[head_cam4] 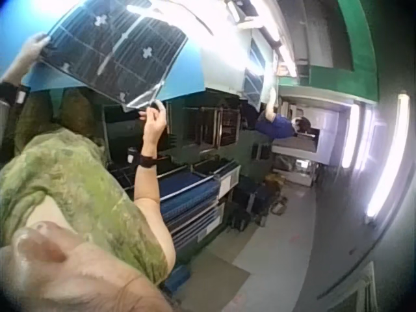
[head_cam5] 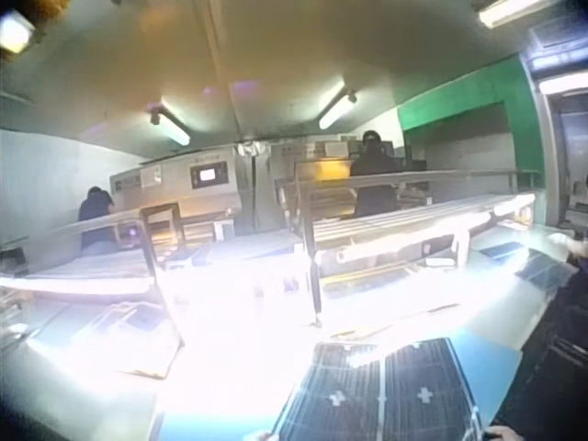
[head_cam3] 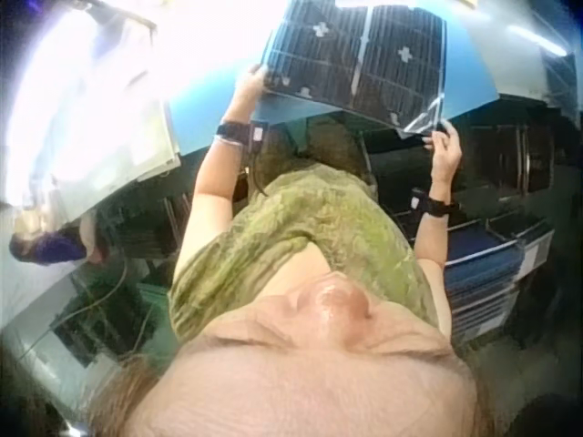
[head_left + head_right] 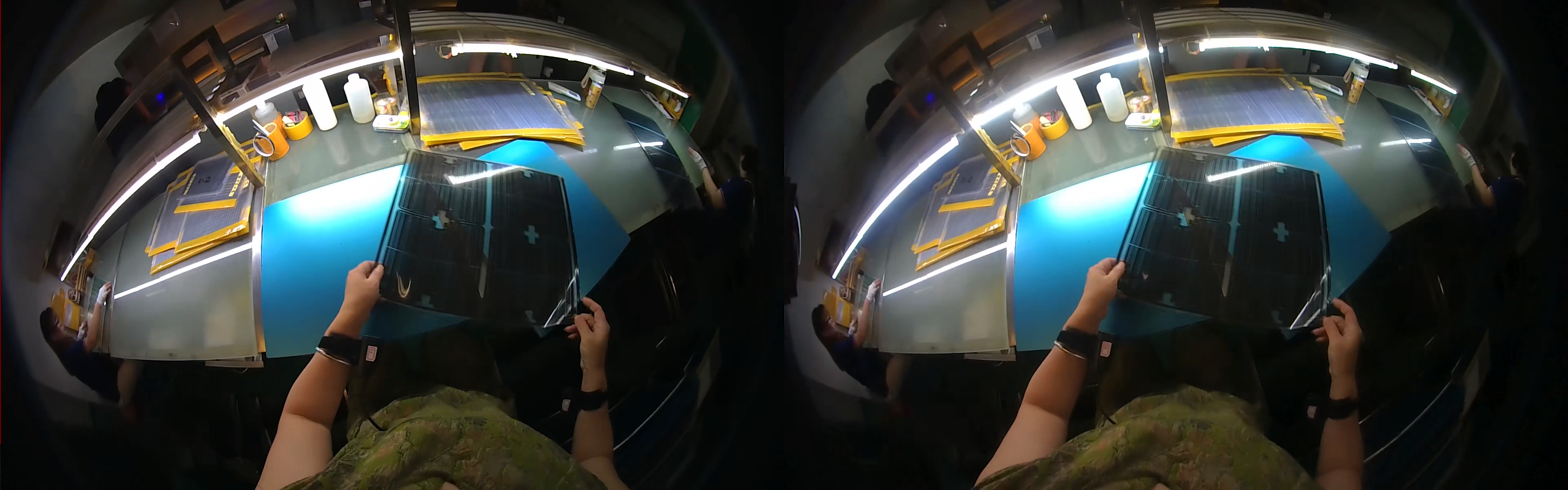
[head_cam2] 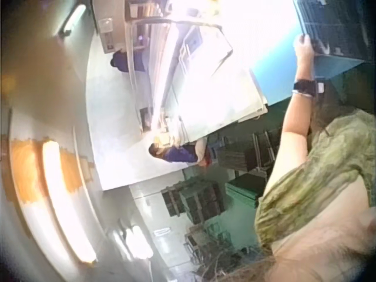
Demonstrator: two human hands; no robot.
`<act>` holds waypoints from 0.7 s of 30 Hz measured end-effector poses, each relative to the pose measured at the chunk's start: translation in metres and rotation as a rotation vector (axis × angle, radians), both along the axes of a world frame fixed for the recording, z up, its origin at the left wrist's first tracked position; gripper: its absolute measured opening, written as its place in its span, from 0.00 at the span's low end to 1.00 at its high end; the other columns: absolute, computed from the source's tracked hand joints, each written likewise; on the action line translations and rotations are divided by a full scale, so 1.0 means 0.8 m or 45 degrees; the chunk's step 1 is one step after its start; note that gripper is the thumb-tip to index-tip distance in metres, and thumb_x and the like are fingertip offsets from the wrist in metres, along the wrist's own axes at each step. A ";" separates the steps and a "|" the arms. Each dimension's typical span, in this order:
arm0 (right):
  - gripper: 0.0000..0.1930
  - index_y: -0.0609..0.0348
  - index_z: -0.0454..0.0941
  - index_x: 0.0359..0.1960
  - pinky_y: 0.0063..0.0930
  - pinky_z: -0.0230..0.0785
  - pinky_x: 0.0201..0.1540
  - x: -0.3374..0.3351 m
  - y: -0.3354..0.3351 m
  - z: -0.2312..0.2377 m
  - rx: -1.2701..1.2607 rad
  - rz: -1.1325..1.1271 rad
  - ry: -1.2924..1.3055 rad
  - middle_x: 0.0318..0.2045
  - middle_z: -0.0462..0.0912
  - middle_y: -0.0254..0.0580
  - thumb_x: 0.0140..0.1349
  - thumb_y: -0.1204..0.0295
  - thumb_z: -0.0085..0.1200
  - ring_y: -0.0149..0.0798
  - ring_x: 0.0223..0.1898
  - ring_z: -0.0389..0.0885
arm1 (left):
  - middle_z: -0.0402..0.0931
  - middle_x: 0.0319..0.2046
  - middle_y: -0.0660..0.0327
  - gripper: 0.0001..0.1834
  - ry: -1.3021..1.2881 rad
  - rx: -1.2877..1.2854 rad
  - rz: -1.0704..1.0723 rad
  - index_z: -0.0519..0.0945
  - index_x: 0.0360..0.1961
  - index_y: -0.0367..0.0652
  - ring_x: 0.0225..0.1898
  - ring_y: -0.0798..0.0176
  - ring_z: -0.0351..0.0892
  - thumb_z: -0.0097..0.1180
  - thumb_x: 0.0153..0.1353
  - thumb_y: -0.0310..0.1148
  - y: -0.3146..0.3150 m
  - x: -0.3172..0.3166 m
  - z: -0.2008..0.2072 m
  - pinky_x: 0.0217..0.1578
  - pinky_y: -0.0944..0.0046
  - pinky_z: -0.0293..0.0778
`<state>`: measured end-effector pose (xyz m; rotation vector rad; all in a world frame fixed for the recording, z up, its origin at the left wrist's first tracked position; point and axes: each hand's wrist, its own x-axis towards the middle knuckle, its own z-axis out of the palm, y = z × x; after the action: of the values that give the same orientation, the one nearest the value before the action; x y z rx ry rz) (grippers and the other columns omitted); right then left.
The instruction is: Processing and organizing material sheets on an inspection table and placing them into storage racks.
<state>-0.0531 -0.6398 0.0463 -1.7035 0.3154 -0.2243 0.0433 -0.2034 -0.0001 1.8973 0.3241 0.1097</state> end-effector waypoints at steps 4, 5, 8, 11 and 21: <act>0.07 0.68 0.71 0.38 0.23 0.76 0.28 0.018 0.052 -0.008 0.121 0.069 0.095 0.24 0.79 0.45 0.58 0.80 0.49 0.35 0.24 0.81 | 0.78 0.23 0.52 0.11 -0.456 0.750 0.254 0.77 0.35 0.38 0.22 0.62 0.75 0.51 0.62 0.36 0.040 -0.028 0.044 0.25 0.62 0.70; 0.04 0.67 0.71 0.35 0.22 0.75 0.27 0.025 0.078 -0.006 0.235 0.154 0.111 0.25 0.79 0.45 0.58 0.80 0.50 0.34 0.23 0.81 | 0.78 0.23 0.53 0.11 -0.535 0.734 0.298 0.78 0.34 0.38 0.21 0.62 0.75 0.52 0.61 0.36 0.065 -0.046 0.050 0.24 0.61 0.70; 0.02 0.62 0.73 0.30 0.16 0.66 0.19 0.046 0.149 -0.009 0.240 0.292 0.222 0.21 0.78 0.38 0.58 0.77 0.52 0.27 0.19 0.77 | 0.72 0.17 0.62 0.08 -0.141 0.356 0.467 0.76 0.37 0.39 0.17 0.71 0.71 0.52 0.61 0.33 0.136 -0.116 0.054 0.18 0.68 0.66; 0.05 0.61 0.72 0.25 0.17 0.63 0.23 0.055 0.186 -0.047 0.056 0.409 0.048 0.18 0.73 0.31 0.56 0.76 0.55 0.24 0.20 0.71 | 0.68 0.18 0.68 0.07 0.079 0.010 0.509 0.72 0.37 0.39 0.16 0.77 0.68 0.53 0.60 0.30 0.167 -0.187 0.044 0.15 0.77 0.62; 0.08 0.62 0.70 0.24 0.23 0.62 0.26 0.045 0.197 -0.066 -0.303 0.374 0.057 0.17 0.70 0.34 0.53 0.75 0.57 0.27 0.20 0.67 | 0.73 0.23 0.65 0.07 0.057 -0.074 0.718 0.73 0.37 0.35 0.17 0.75 0.71 0.54 0.60 0.27 0.179 -0.234 0.010 0.17 0.77 0.66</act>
<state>-0.0172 -0.4819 -0.0066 -1.9670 0.0693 -0.0059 -0.1437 -0.0604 0.0075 1.7060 0.8773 0.4297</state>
